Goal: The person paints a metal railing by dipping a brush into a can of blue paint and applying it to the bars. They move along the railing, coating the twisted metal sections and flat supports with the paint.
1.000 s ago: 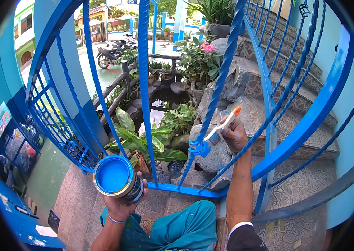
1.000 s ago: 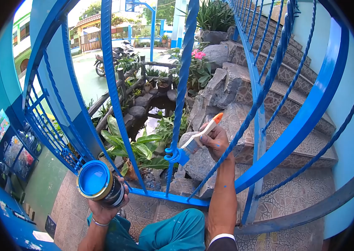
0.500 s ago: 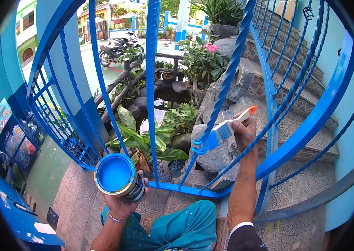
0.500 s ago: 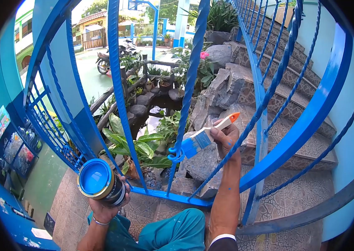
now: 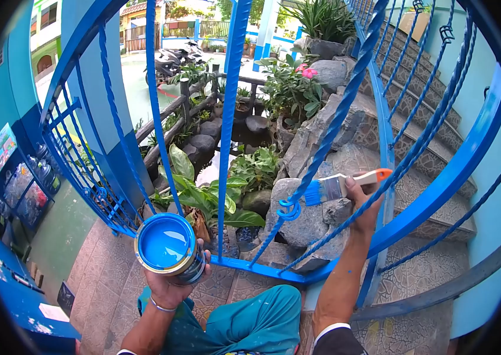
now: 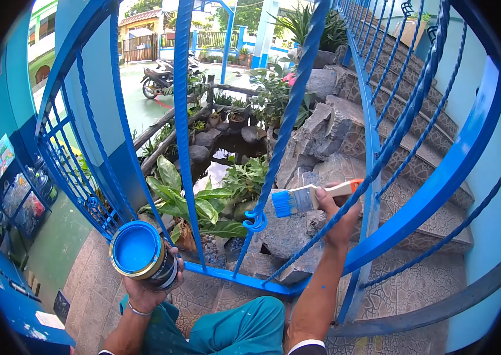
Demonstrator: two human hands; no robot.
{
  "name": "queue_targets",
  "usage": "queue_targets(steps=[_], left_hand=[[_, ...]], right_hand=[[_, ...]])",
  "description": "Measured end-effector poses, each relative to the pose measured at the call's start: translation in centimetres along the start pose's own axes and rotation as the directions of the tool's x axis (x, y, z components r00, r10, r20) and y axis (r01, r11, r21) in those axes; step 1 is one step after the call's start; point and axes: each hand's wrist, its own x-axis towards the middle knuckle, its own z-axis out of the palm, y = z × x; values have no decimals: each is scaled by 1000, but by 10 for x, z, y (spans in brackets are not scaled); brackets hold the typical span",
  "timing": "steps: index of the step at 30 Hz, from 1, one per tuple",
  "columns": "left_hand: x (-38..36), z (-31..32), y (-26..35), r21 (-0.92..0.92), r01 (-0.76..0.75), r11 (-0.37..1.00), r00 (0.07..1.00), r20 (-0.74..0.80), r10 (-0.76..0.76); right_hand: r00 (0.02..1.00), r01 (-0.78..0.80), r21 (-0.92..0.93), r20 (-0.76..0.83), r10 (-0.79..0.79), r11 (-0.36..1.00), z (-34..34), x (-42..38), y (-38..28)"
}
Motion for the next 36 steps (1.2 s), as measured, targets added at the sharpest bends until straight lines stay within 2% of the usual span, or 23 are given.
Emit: queue_targets(steps=[2,5,8,9,10,12,14,17,19,21,22,23,25,26,29,33,36], left_hand=[[1,-6,2,3,-5,1000,1000,7,5],[1,5,-1,-14,-23,1000,1000,-22,22],[0,0,-2,-63,-22,998,999,-29,20],[0,-2,-2,-65,-17,998,999,-38,15],[0,-4,1,-65,-11,998,999,-48,8],[2,-6,1,-68,-13,998,999,-42,11],[0,-1,1,-66,-16,998,1000,-23,15],[-2,-5,0,-9,-25,1000,1000,-13,25],[-1,3,-3,-38,-4,999,999,-41,3],[0,-1,-3,-15,7,1000,998,-64,-8],[-1,1,-3,-5,20,1000,997,-72,-20],[-1,2,-3,-31,33,999,997,-67,-35],[-2,2,-4,-93,52,994,997,-56,-57],[-2,1,-4,-37,49,998,998,-38,-51],[-3,2,-4,-56,48,997,998,-44,-51],[-4,-2,-1,-37,44,998,998,-51,-46],[-7,2,0,-62,43,997,995,-83,-48]], right_hand=[[990,55,-264,-112,-87,963,-6,-19,-18],[952,76,-472,-227,-204,878,-16,-48,-22],[860,250,-492,-283,-425,834,-2,-71,-37],[836,220,-576,-303,-456,787,2,-81,-48],[781,270,-654,-281,-558,707,-2,-92,-54],[682,324,-706,-287,-672,630,-4,-120,-64],[561,439,-680,-304,-770,588,-16,-158,-71],[809,417,-388,-254,-530,822,-16,-207,-59],[868,265,-394,-301,-396,880,7,-214,-45],[887,171,-379,-343,-310,909,10,-203,-28],[885,151,-266,-393,-250,952,28,-194,-37],[884,153,-243,-399,-243,958,36,-188,-38],[889,160,-200,-396,-230,966,46,-178,-37],[899,118,-168,-401,-177,979,55,-175,-41],[914,63,-64,-398,-83,996,63,-177,-37],[929,-59,-30,-368,44,998,49,-182,-28],[918,-24,14,-395,28,1000,48,-175,-33]])
